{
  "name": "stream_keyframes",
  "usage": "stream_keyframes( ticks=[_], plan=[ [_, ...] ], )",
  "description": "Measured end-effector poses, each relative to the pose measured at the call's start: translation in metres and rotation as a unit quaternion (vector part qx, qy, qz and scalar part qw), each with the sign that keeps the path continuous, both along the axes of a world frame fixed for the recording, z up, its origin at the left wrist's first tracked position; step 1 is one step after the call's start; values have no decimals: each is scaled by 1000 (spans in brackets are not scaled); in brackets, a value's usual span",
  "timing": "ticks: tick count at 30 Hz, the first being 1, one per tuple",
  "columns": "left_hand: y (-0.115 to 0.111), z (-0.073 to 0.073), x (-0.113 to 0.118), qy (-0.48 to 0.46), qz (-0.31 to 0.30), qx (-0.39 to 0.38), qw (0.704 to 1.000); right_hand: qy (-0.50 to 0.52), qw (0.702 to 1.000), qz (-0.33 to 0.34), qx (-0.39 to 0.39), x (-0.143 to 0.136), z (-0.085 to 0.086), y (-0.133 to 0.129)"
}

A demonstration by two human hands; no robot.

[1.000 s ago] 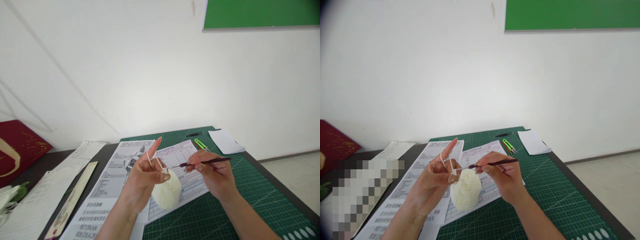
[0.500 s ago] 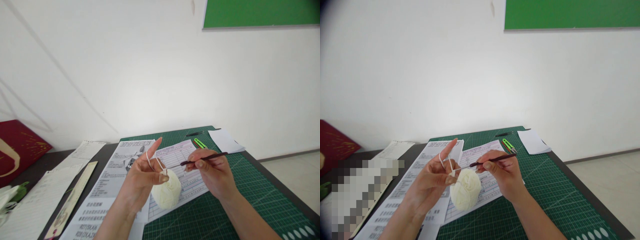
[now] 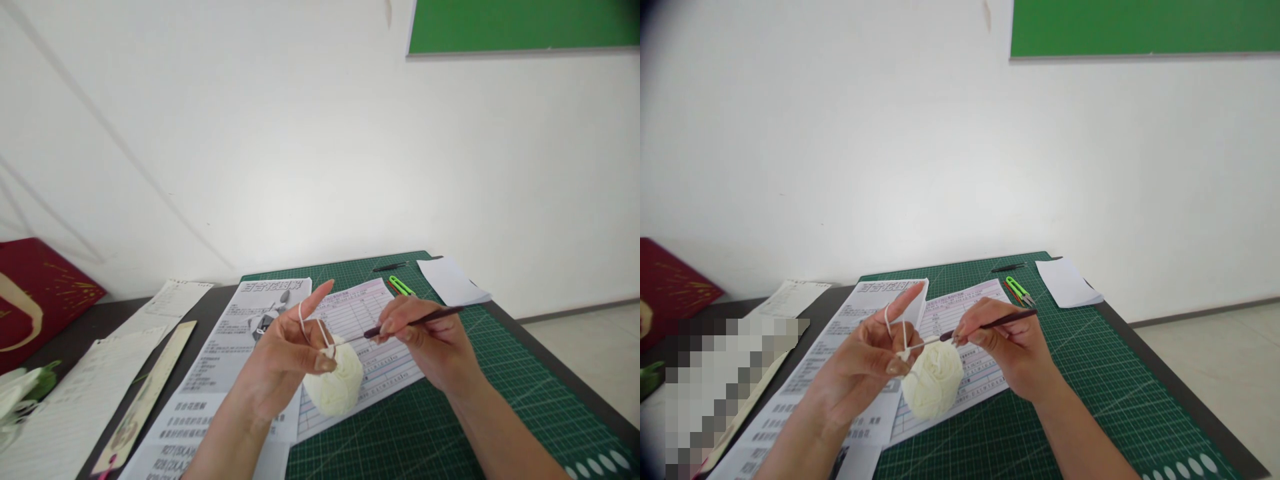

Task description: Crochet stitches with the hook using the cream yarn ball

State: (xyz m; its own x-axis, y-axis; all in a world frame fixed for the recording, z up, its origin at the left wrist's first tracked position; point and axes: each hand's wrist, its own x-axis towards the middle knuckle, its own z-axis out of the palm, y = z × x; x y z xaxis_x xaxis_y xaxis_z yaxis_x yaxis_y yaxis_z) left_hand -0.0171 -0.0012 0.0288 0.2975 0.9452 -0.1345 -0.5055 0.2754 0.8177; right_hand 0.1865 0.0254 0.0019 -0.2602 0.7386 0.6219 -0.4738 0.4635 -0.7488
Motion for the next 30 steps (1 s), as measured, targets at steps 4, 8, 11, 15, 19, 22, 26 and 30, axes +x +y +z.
stream_keyframes(
  ticks=[4, 8, 11, 15, 19, 22, 26, 30],
  plan=[
    [0, 1, 0, 12, 5, -2, 1000, -13, 999, -22, 20, 1, 2, -1],
    [-2, -1, 3, 29, 31, 14, 999, -6, 999, -46, 17, 0, -1, -3],
    [-4, -1, 7, 24, 50, 30, 998, 11, 998, -54, 9, -3, -4, -4],
    [-7, 0, 15, 18, 91, 57, 994, 31, 998, -43, -40, -9, -8, -5],
    [-10, 1, 19, 32, 105, 70, 991, 42, 996, -38, -72, -10, -10, -5],
    [-12, 3, 17, 54, 89, 84, 991, 48, 994, -43, -86, -11, -9, -5],
    [-13, 4, 13, 86, 59, 100, 990, 50, 994, -35, -95, -11, -8, -6],
    [-13, 5, 12, 104, 88, 111, 984, 62, 991, -29, -118, -13, -9, -8]
  ],
)
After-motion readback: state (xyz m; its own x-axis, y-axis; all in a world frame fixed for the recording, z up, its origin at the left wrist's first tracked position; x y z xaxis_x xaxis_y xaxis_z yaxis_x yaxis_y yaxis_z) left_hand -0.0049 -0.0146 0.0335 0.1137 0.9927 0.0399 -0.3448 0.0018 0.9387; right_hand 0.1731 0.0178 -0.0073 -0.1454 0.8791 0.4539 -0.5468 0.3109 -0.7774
